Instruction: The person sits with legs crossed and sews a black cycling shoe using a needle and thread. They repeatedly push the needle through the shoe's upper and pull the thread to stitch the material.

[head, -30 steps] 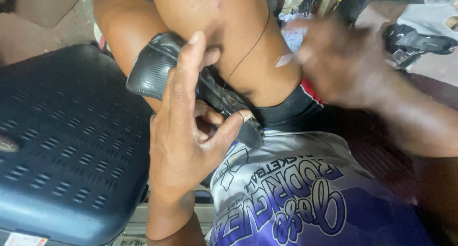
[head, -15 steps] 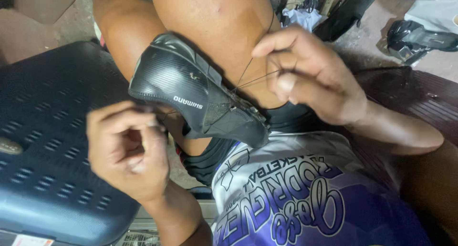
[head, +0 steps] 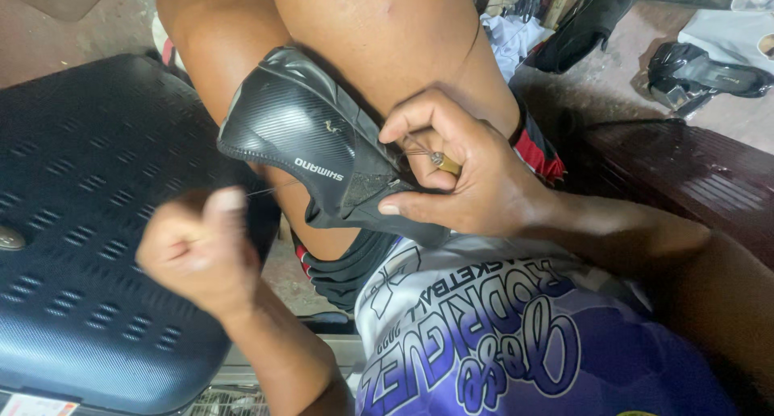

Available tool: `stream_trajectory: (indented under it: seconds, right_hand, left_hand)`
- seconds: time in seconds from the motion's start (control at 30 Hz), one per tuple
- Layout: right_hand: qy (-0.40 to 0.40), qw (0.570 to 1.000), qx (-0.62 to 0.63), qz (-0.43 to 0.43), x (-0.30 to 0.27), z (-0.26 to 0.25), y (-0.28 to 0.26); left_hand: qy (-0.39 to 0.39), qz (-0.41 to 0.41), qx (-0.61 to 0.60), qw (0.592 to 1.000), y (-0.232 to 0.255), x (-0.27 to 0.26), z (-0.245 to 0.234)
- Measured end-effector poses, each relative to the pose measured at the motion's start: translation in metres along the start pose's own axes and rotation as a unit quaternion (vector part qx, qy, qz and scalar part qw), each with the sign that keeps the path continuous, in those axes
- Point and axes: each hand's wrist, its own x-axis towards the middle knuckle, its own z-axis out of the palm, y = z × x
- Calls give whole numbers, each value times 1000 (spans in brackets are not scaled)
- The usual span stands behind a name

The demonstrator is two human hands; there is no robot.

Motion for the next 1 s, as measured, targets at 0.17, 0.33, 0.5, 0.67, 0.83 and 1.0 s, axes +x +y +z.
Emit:
stream_trajectory:
  seconds: [0.17,0.33,0.5,0.67,0.83,1.0]
  right_hand:
    - [-7,1000,19,-2,1,0,-1]
    - [-29,999,-22,-24,3,-8,-8]
    - [-55,979,-197,-11,-1,-21,-21]
    - [-99,875,-464,96,-12,-41,-40]
    - [-15,854,-474,-215,2,-41,-48]
    - [-68,900,-407,-143,11,-37,-25]
  left_hand:
    - [175,1,96,980,-22,4,-3]
    - [-30,79,153,985,14,3,28]
    - [-223,101,184,952,49,16,46]
    - [-256,94,206,940,49,28,52]
    - [-200,111,165,959,33,18,56]
    - [-122,69,46,989,28,10,66]
